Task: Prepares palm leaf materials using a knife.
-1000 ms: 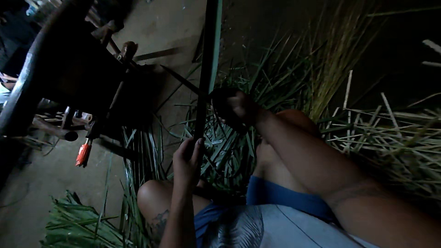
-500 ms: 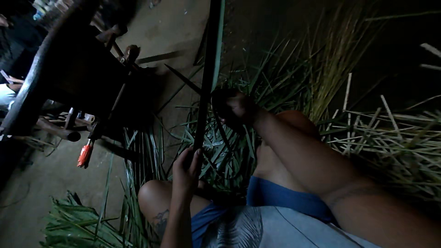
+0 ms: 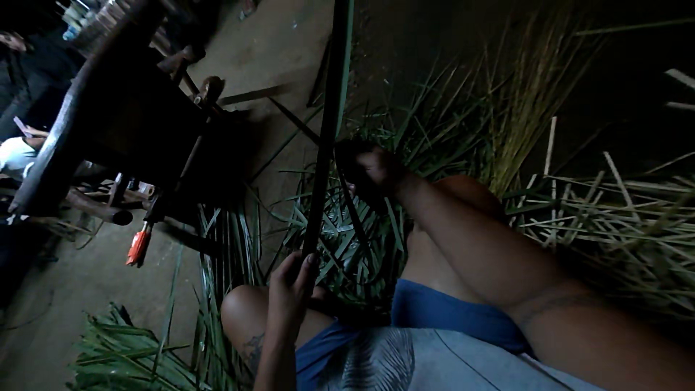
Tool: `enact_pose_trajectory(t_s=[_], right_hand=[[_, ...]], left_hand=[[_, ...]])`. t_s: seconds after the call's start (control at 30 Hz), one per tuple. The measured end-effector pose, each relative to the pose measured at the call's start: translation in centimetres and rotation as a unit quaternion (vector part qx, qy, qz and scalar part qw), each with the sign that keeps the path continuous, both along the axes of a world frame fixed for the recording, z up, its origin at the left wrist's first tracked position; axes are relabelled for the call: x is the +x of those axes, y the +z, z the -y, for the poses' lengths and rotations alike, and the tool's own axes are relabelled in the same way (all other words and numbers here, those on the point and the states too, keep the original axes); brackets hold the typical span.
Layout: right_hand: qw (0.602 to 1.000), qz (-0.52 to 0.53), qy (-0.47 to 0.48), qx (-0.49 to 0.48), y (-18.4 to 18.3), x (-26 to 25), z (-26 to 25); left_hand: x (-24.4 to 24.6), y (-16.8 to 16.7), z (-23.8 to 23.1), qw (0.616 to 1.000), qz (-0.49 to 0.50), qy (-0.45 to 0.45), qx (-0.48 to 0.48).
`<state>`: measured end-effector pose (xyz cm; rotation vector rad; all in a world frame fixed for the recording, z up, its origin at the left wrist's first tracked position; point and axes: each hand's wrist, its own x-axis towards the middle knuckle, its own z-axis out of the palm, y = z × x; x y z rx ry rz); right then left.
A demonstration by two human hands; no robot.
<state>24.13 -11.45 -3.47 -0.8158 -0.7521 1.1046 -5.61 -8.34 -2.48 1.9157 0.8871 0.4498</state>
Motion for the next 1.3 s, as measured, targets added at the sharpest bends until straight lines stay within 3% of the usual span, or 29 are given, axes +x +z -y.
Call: enact_pose_trajectory(t_s=[0.73,0.9,1.3], right_hand=[[1.0,-0.012,0.002,0.014,-0.4,0.2,-0.4],[1.0,-0.016,-0.012,-0.023,0.2,0.0,-0.1],[0.999,-0.003,-0.023,-0.031,0.0,0.5,-0.3]], left_hand=[[-3.9,0.0,0.2,1.0,-0.003,-0.008,-0.024],[-5.4,-0.5,-0.2,0.999,0.005,-0.021,-0.029],[-8.8,-0.8,-0.4,0.996,-0.014,-0.012,-0.091]])
